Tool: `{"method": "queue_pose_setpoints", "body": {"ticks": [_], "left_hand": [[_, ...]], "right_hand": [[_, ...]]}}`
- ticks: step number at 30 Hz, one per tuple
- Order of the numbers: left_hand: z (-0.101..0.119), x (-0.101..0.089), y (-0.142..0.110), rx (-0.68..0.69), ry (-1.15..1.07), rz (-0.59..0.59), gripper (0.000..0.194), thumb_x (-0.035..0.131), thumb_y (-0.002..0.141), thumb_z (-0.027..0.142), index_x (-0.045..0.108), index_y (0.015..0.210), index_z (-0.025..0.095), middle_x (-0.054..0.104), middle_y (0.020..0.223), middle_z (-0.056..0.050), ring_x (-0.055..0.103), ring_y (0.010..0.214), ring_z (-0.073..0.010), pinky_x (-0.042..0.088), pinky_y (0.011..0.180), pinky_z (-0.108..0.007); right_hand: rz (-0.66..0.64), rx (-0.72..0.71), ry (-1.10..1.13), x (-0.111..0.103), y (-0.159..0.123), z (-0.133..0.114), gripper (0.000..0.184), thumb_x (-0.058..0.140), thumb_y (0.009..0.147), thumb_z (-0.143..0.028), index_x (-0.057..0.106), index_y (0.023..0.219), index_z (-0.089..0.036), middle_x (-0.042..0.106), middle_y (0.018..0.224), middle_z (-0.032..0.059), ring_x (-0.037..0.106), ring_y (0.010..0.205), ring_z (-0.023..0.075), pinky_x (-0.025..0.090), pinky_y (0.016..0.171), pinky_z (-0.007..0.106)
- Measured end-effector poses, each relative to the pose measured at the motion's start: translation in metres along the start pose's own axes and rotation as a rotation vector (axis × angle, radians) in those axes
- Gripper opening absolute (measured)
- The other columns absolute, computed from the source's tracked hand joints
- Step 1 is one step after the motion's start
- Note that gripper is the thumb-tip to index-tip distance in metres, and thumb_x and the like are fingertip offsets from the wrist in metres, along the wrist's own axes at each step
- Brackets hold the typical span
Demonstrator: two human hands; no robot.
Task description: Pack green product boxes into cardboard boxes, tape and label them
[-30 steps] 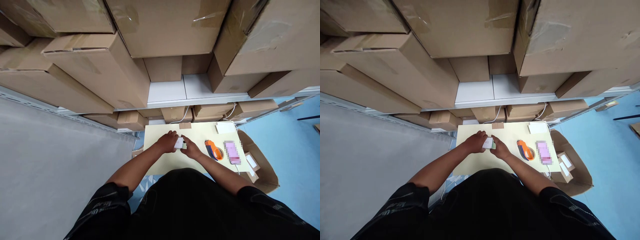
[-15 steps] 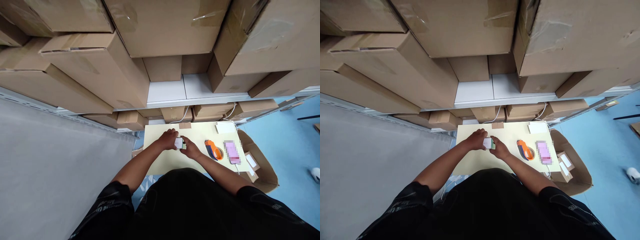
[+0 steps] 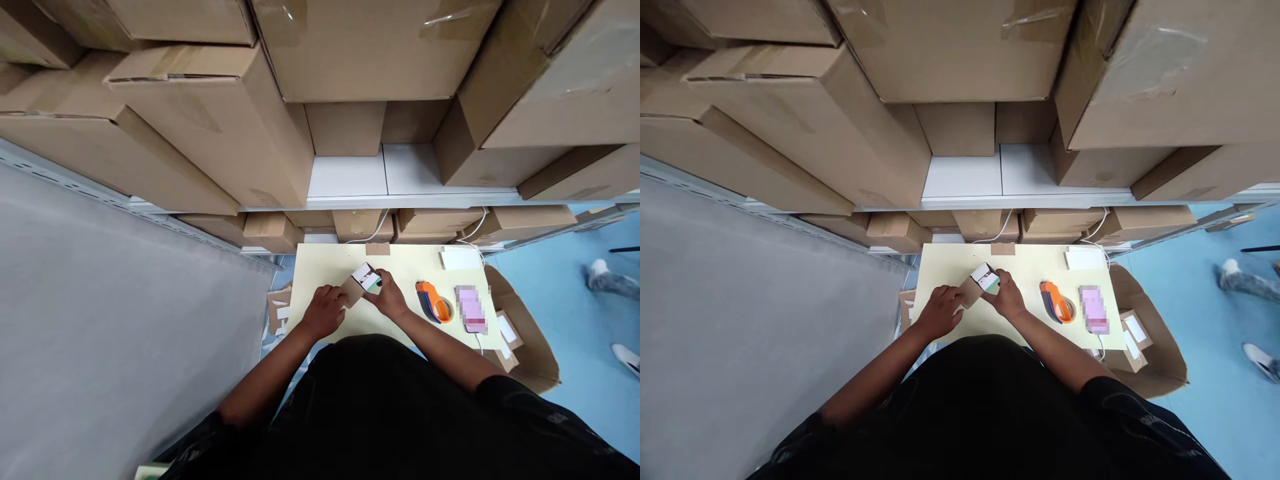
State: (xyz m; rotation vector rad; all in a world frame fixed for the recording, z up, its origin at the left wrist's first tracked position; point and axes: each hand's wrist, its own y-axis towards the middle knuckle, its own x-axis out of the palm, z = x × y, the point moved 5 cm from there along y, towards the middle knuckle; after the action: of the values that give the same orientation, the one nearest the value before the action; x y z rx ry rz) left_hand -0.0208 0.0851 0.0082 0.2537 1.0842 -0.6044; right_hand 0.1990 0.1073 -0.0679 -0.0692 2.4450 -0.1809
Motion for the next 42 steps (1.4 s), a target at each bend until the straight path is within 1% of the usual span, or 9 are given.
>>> {"method": "queue_pose_setpoints", "body": {"ticks": [6, 9, 12, 18, 21, 24, 29, 36, 42], "left_hand": [[-0.016, 0.032, 0.008, -0.317, -0.500, 0.066, 0.067, 0.067, 0.090, 0.042, 0.046, 0.149, 0.021, 0.060, 0.140, -0.014, 0.055, 0.127, -0.0324, 0.046, 0.107, -0.051], [-0.013, 0.040, 0.026, -0.338, -0.743, 0.077, 0.084, 0.077, 0.082, 0.046, 0.039, 0.152, 0.021, 0.058, 0.144, -0.015, 0.059, 0.124, -0.0303, 0.051, 0.100, -0.046], [-0.010, 0.037, 0.043, -0.282, -0.841, 0.124, 0.093, 0.087, 0.072, 0.045, 0.041, 0.150, 0.020, 0.059, 0.144, -0.016, 0.060, 0.125, -0.0299, 0.051, 0.101, -0.043], [-0.011, 0.031, 0.056, -0.314, -0.689, 0.189, 0.085, 0.088, 0.068, 0.040, 0.052, 0.141, 0.018, 0.065, 0.134, -0.014, 0.062, 0.123, -0.0303, 0.048, 0.107, -0.046], [-0.010, 0.032, 0.060, -0.352, -0.610, 0.158, 0.073, 0.081, 0.072, 0.030, 0.055, 0.140, 0.020, 0.065, 0.135, -0.012, 0.060, 0.125, -0.0306, 0.047, 0.109, -0.047], [-0.007, 0.032, 0.065, -0.309, -0.615, 0.096, 0.072, 0.072, 0.073, 0.019, 0.055, 0.143, 0.021, 0.063, 0.142, -0.010, 0.056, 0.131, -0.0296, 0.045, 0.114, -0.046], [-0.003, 0.029, 0.073, -0.194, -0.638, 0.015, 0.067, 0.064, 0.075, 0.012, 0.061, 0.141, 0.024, 0.063, 0.144, -0.006, 0.054, 0.135, -0.0268, 0.042, 0.117, -0.043], [-0.001, 0.021, 0.080, -0.239, -0.456, 0.005, 0.057, 0.068, 0.070, 0.015, 0.068, 0.127, 0.025, 0.062, 0.129, -0.007, 0.056, 0.124, -0.0285, 0.047, 0.111, -0.044], [-0.005, 0.010, 0.076, -0.326, -0.581, 0.057, 0.053, 0.065, 0.071, 0.011, 0.057, 0.121, 0.024, 0.060, 0.129, -0.007, 0.063, 0.114, -0.0243, 0.054, 0.096, -0.038]], "right_hand": [[-0.053, -0.034, -0.015, 0.001, -0.007, -0.009, 0.087, 0.077, 0.077, -0.040, 0.036, 0.152, -0.023, 0.057, 0.134, 0.0154, 0.063, 0.114, 0.0311, 0.055, 0.094, 0.046], [-0.095, -0.005, -0.005, 0.003, -0.014, -0.011, 0.081, 0.072, 0.079, -0.031, 0.036, 0.151, -0.023, 0.063, 0.119, 0.0104, 0.066, 0.099, 0.0266, 0.056, 0.085, 0.042], [-0.138, 0.027, 0.018, 0.005, -0.023, -0.010, 0.073, 0.068, 0.079, -0.026, 0.038, 0.146, -0.024, 0.065, 0.101, 0.0035, 0.065, 0.088, 0.0226, 0.054, 0.078, 0.038], [-0.180, -0.032, 0.111, 0.000, -0.033, -0.001, 0.048, 0.065, 0.079, -0.027, 0.051, 0.125, -0.027, 0.064, 0.094, -0.0006, 0.063, 0.086, 0.0196, 0.053, 0.081, 0.036], [-0.057, -0.069, 0.144, -0.014, -0.029, -0.001, 0.026, 0.063, 0.081, -0.031, 0.057, 0.105, -0.025, 0.062, 0.103, 0.0033, 0.062, 0.094, 0.0209, 0.053, 0.082, 0.036], [0.022, -0.038, 0.197, -0.024, -0.023, -0.007, 0.023, 0.063, 0.084, -0.036, 0.056, 0.103, -0.025, 0.062, 0.106, 0.0044, 0.062, 0.095, 0.0212, 0.053, 0.080, 0.036], [-0.056, -0.033, 0.088, -0.022, -0.015, -0.022, 0.023, 0.065, 0.086, -0.042, 0.050, 0.088, -0.025, 0.058, 0.082, -0.0020, 0.056, 0.074, 0.0177, 0.046, 0.070, 0.032], [-0.098, -0.005, -0.041, -0.017, -0.011, -0.029, 0.034, 0.072, 0.077, -0.039, 0.050, 0.098, -0.025, 0.060, 0.085, -0.0022, 0.059, 0.072, 0.0177, 0.046, 0.065, 0.030], [-0.002, -0.125, -0.179, -0.020, -0.014, -0.045, 0.062, 0.071, 0.081, -0.038, 0.046, 0.136, -0.021, 0.063, 0.122, 0.0148, 0.066, 0.101, 0.0298, 0.057, 0.081, 0.043]]}}
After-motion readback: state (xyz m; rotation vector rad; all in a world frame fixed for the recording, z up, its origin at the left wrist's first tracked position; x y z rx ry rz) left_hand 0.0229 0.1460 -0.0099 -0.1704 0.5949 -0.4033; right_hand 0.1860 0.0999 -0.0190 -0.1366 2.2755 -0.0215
